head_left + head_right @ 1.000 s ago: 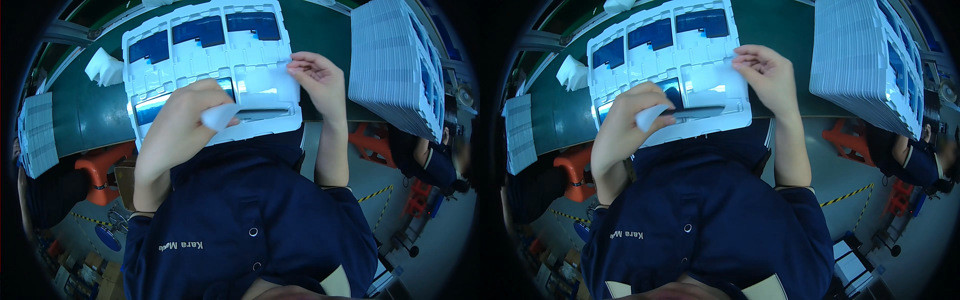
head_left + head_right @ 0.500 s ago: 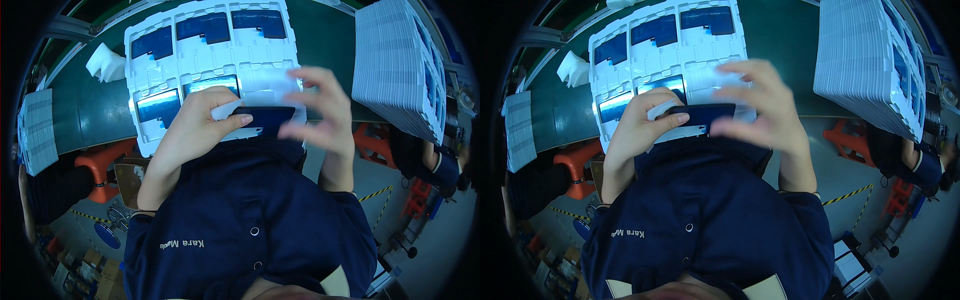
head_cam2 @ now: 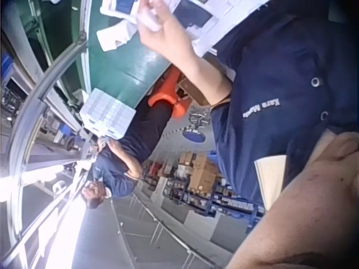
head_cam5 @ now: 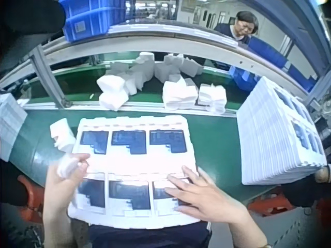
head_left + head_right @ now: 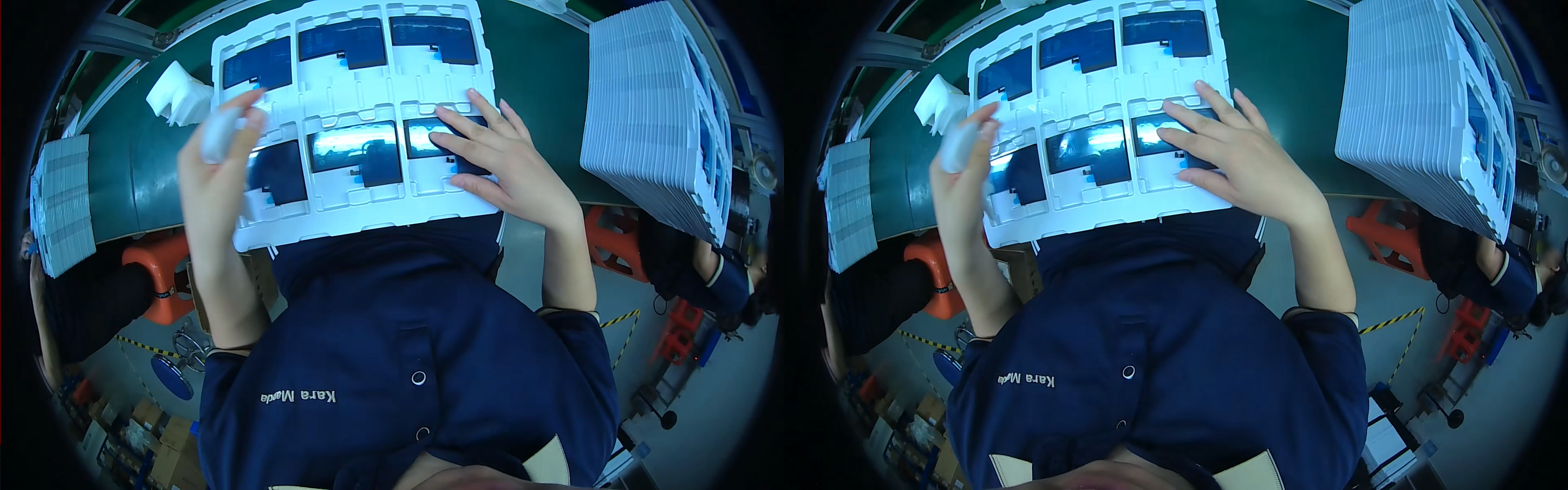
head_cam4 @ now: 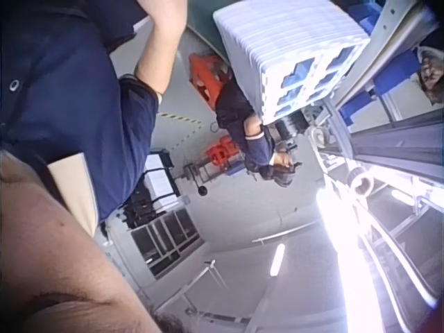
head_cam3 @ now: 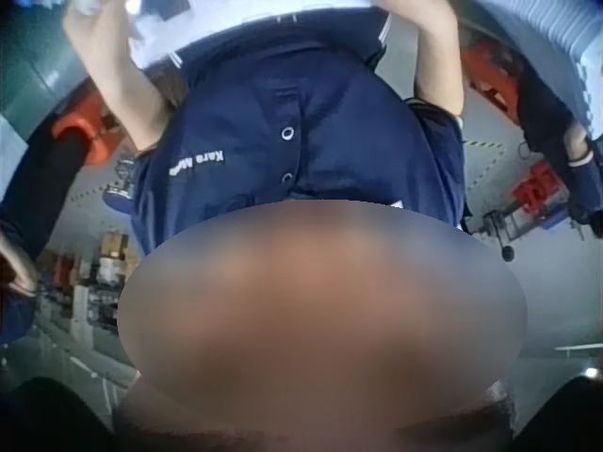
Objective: The person wipes small blue electronic components inside a white plastic tray using white wipes. They handle the components one by one, cleaning each surface before placing them back into the tray.
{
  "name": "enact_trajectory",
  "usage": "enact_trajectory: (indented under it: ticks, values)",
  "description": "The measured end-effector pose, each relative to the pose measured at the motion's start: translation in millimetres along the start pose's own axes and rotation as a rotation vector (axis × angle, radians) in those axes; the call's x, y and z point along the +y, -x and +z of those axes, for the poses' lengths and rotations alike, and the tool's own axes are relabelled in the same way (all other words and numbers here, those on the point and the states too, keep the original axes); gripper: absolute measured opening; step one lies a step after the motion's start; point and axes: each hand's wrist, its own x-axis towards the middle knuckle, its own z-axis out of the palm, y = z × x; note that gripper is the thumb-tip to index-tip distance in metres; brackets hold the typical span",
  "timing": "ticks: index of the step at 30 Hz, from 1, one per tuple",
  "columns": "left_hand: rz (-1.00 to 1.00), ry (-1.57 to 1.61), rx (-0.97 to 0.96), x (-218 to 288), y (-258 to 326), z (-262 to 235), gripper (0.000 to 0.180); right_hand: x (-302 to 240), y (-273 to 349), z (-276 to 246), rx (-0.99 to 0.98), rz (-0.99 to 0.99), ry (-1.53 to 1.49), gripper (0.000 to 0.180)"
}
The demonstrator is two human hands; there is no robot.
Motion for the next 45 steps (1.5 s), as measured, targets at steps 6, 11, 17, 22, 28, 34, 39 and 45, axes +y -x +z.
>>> enact_trajectory:
  ticks: [6, 11, 17, 22, 28, 34, 39, 45]
  values:
    - [0.06, 0.654, 0.098, -61, -4, -35, 0.039, -2, 10, 9, 0.048, 0.018, -0.018, 0.046]
    - [0.062, 1.01, 0.019, -64, 36, -19, 0.043, 5, 31, -14, -0.055, 0.069, -0.074, 0.051]
    - [-0.145, 0.929, 0.102, -30, 55, 9, 0.036, -22, 5, -32, 0.173, 0.05, -0.366, 0.05]
    - [-0.174, 1.007, 0.096, -9, 49, 36, 0.031, -90, -77, 3, 0.085, 0.101, -1.098, 0.049]
    - [-0.056, 0.984, 0.313, -20, 33, 27, 0.027, -91, -128, 23, 0.03, 0.247, -1.255, 0.018]
    - [0.346, -0.49, 0.116, -39, -25, -20, 0.027, -55, -159, 5, 0.231, 0.281, -1.21, 0.015]
    - [0.223, -0.711, -0.053, -29, -47, -20, 0.034, -33, -174, 7, 0.384, 0.308, -1.061, 0.016]
    - [0.231, -0.647, -0.211, -38, -71, -29, 0.041, -12, -181, 35, 0.462, 0.371, -1.261, 0.016]
